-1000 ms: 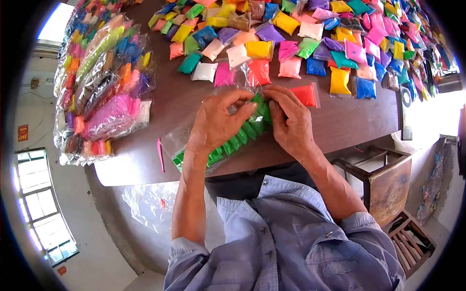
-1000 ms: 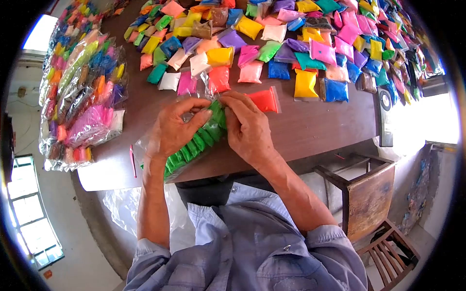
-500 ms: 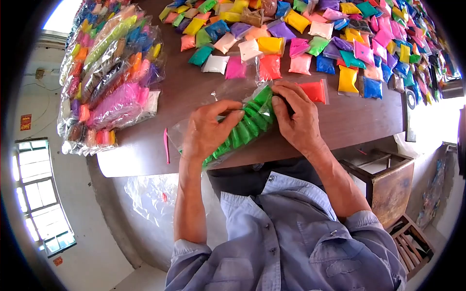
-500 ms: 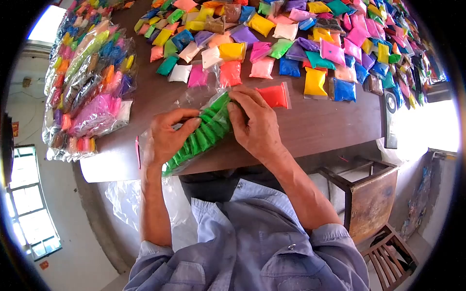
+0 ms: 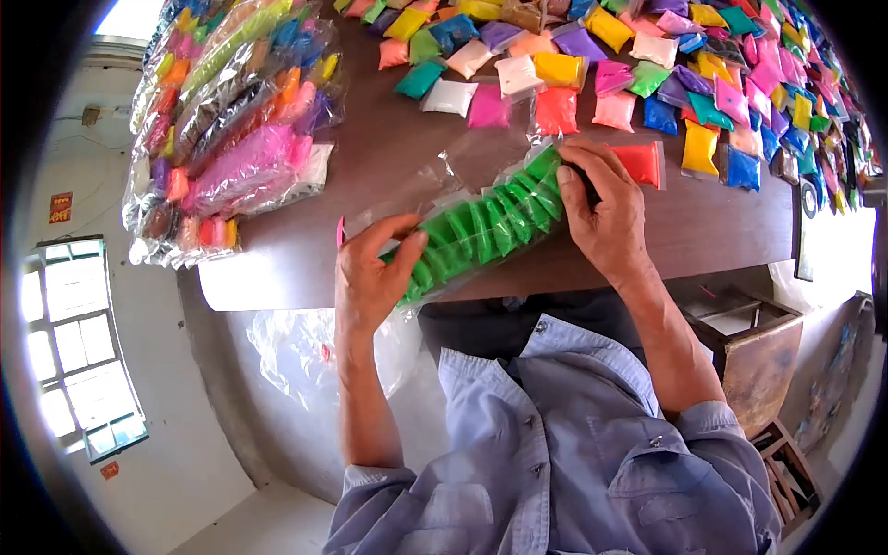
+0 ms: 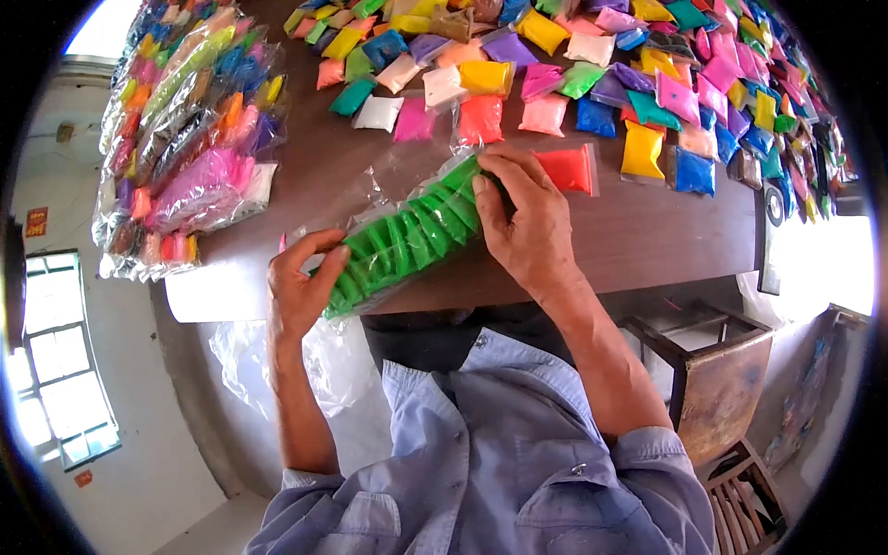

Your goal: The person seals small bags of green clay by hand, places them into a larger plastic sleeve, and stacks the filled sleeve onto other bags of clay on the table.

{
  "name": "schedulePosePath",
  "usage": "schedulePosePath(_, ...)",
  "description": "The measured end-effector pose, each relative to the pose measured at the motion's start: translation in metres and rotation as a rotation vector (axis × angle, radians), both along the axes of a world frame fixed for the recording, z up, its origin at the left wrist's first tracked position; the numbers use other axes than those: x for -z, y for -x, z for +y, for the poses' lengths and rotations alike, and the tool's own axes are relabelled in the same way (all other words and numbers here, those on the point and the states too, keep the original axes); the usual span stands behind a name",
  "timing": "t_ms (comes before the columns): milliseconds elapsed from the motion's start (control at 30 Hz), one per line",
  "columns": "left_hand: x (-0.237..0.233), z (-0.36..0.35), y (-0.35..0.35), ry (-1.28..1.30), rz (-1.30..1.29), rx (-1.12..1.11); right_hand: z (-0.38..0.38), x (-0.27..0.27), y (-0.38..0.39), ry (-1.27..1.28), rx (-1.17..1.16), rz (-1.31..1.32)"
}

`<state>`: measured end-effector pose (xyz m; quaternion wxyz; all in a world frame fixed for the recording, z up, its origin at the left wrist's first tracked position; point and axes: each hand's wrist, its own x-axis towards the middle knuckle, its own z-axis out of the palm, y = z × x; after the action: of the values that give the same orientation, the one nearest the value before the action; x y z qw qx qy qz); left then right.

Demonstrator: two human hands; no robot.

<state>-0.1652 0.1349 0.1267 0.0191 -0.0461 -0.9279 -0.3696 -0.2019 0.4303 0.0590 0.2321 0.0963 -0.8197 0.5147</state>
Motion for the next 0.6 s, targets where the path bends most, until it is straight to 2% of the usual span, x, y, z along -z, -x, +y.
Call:
schedulePosePath(167, 0.004, 0.004, 0.009, -0.063, -0.077, 0.064, -0.001, -0.002, 0.0, -0.011, 0.008, -0.008)
schedulePosePath(267, -0.005, 0.004, 0.01, 0.01, -0.029, 0.112, 0.0, 0.0, 0.0, -0.014, 0.005, 0.01)
schedulePosePath(333, -0.012, -0.003, 0.002, -0.026, -0.066, -0.004, 0.0, -0.002, 0.0, -0.036, 0.005, 0.02)
schedulePosePath(533, -0.01, -0.048, -0.029, 0.073, -0.006, -0.132, 0.001, -0.006, -0.002, 0.015, 0.026, -0.03)
schedulePosePath(600, -0.006, -0.049, -0.038, 0.025, -0.065, -0.167, 0.002, -0.007, -0.003, 0.025, 0.015, -0.033)
